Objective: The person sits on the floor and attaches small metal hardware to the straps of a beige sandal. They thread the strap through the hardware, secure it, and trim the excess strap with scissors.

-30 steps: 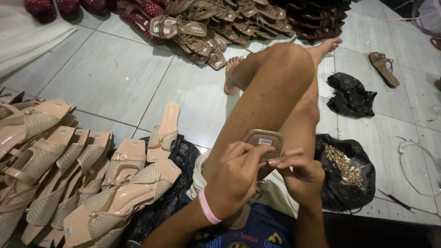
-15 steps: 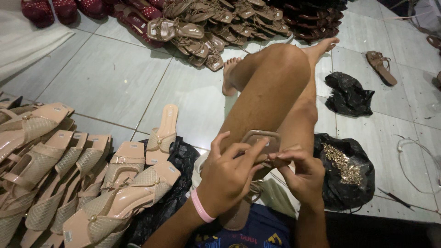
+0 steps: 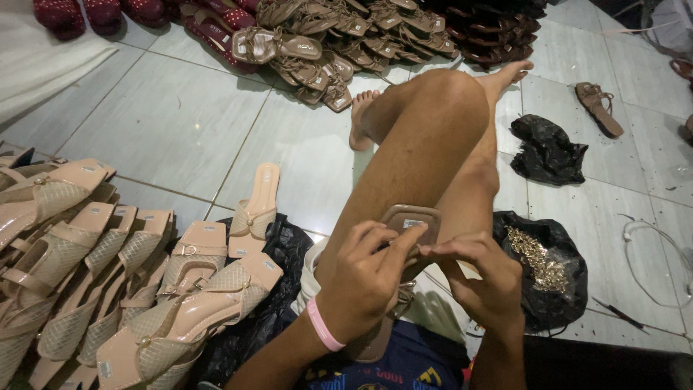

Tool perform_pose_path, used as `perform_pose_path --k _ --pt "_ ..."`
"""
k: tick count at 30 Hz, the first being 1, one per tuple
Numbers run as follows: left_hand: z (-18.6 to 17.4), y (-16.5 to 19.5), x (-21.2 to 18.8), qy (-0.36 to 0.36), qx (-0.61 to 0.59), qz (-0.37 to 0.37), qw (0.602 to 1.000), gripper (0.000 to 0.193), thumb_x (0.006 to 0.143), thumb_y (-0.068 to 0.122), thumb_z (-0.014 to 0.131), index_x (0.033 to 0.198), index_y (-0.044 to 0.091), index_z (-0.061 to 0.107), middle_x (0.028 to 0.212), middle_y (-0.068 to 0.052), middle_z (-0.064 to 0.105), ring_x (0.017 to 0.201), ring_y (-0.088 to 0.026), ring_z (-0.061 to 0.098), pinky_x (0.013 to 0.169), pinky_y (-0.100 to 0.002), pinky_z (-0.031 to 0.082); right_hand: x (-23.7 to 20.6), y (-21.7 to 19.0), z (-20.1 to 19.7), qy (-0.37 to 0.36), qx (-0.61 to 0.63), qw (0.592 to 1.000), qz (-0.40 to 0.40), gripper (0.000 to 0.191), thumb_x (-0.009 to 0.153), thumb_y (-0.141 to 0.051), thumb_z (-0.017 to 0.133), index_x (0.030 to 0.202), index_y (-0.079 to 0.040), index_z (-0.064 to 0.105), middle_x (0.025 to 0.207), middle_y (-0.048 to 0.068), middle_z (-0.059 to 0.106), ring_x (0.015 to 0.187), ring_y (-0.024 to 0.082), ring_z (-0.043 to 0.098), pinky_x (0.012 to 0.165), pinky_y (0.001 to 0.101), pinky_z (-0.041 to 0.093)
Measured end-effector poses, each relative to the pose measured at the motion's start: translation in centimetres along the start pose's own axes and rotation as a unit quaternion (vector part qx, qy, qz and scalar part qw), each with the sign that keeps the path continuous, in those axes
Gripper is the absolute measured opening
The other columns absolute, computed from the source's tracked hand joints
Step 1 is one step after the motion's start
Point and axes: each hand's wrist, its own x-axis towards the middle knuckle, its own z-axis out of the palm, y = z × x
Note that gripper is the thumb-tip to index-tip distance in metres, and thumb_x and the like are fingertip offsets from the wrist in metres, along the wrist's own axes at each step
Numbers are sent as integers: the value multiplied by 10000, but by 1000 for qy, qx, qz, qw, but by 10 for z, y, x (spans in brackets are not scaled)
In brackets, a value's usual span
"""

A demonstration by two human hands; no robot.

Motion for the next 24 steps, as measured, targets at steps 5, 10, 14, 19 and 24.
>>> perform_pose_path --k 5,10,14,19,24 --pt "3 0 2 12 -54 -18 998 449 955 -26 650 1393 -65 557 982 -106 739 1017 -272 659 963 -395 511 -3 5 0 -3 -10 1000 -23 305 787 35 830 1046 -43 690 957 74 749 883 179 744 753 279 618" --pt "1 0 3 -9 -76 -48 996 508 936 29 695 1411 -53 533 1011 -88 755 1023 -275 665 927 -390 511 -2 12 1 -3 54 996 68 282 786 52 808 1050 -19 736 956 84 765 861 171 744 721 271 603" --pt "-2 -2 4 -20 -74 -54 996 565 929 55 713 1447 -42 509 1027 -86 757 1022 -282 665 930 -395 518 -1 11 -2 -8 22 1000 11 236 762 35 816 974 -37 739 1007 85 770 949 195 745 820 300 587" --pt "-4 -2 5 -14 -101 -71 992 631 926 63 727 1496 -37 474 1039 -95 748 1005 -260 679 885 -358 553 3 9 -3 -20 12 1000 12 241 766 48 805 974 -51 733 1006 69 771 949 190 755 822 298 595" --pt "-5 -3 6 -13 -103 -62 993 592 929 65 733 1467 -31 508 1027 -78 757 996 -245 688 875 -351 556 5 8 -6 -22 0 1000 10 240 765 51 796 974 -49 735 1003 68 770 934 193 754 806 293 595"
